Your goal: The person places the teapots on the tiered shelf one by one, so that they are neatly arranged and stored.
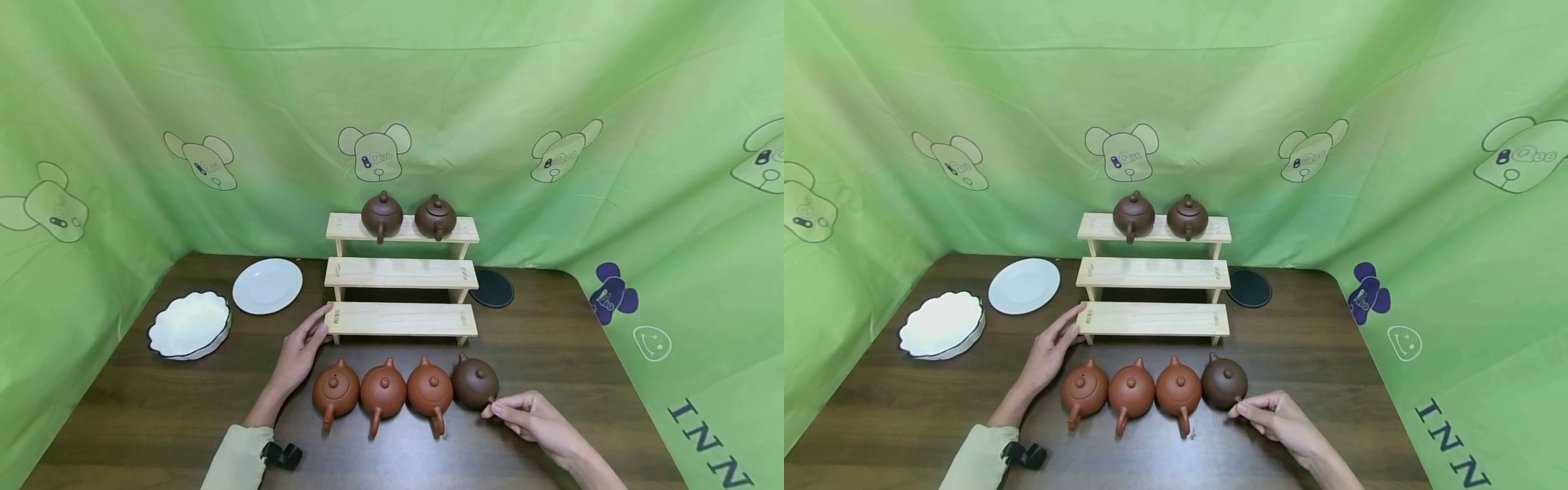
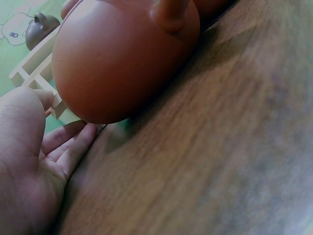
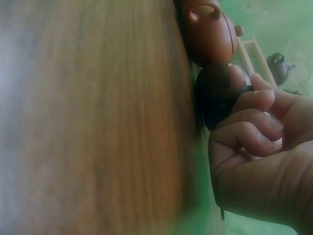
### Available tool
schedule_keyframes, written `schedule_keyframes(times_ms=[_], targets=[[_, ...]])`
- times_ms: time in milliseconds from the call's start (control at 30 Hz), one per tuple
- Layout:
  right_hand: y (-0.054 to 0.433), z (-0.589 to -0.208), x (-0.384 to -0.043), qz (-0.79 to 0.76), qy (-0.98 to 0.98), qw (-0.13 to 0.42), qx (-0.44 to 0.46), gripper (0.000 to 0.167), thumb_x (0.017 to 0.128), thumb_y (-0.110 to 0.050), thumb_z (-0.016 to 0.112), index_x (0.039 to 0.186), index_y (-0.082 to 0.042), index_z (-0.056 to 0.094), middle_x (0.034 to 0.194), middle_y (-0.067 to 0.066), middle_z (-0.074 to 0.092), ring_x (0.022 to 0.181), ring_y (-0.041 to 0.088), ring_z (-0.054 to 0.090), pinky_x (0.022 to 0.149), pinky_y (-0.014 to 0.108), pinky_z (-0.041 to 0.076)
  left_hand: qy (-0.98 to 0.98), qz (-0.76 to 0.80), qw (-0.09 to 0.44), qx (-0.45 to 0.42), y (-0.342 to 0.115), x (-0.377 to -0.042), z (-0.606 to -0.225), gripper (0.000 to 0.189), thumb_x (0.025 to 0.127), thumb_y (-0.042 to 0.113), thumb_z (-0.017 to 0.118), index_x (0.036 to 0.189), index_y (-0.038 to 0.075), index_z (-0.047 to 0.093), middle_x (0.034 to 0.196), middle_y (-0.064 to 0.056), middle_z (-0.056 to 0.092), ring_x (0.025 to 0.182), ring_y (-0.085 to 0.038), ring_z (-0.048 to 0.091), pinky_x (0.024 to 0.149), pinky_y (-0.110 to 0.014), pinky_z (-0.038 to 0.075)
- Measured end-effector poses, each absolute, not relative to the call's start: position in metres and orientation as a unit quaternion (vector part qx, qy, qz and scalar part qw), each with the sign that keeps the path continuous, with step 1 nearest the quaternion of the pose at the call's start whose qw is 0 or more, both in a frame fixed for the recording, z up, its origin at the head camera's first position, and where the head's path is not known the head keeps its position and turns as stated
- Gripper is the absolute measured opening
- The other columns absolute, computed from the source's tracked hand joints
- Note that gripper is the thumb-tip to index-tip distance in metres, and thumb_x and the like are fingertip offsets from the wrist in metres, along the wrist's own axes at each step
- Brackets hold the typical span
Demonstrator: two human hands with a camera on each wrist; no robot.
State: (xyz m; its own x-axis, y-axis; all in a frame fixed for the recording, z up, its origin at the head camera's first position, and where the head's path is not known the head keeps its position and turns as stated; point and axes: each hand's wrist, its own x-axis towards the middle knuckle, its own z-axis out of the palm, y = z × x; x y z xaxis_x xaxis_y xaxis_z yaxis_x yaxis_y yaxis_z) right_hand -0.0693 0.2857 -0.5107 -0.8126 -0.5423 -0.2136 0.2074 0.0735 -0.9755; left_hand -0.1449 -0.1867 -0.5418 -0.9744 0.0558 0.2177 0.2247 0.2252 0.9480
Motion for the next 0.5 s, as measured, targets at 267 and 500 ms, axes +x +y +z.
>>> schedule_keyframes(times_ms=[267, 500], targets=[[0.286, -0.507, -0.068, -0.667, 0.691, 0.251, -0.116, 0.030, 0.114, -0.003, 0.056, 0.114, -0.005, 0.086, 0.075, -0.013, 0.062, 0.058, 0.004, 0.029, 0.046, 0.040, 0.009, -0.762, -0.626, 0.105, -0.129, -0.190, -0.149, -0.554, 0.044, 0.118, 0.023, 0.058, 0.161, 0.014, 0.061, 0.160, -0.021, 0.060, 0.121, -0.010, 0.074, 0.095, -0.019, 0.063], [0.284, -0.497, -0.072, -0.660, 0.705, 0.233, -0.113, 0.032, 0.115, -0.005, 0.056, 0.112, -0.008, 0.087, 0.078, -0.013, 0.063, 0.059, 0.012, 0.029, 0.046, 0.040, 0.014, -0.771, -0.623, 0.079, -0.102, -0.188, -0.146, -0.545, 0.045, 0.119, 0.022, 0.057, 0.162, 0.013, 0.059, 0.163, -0.019, 0.057, 0.124, -0.008, 0.071, 0.099, -0.020, 0.062]])
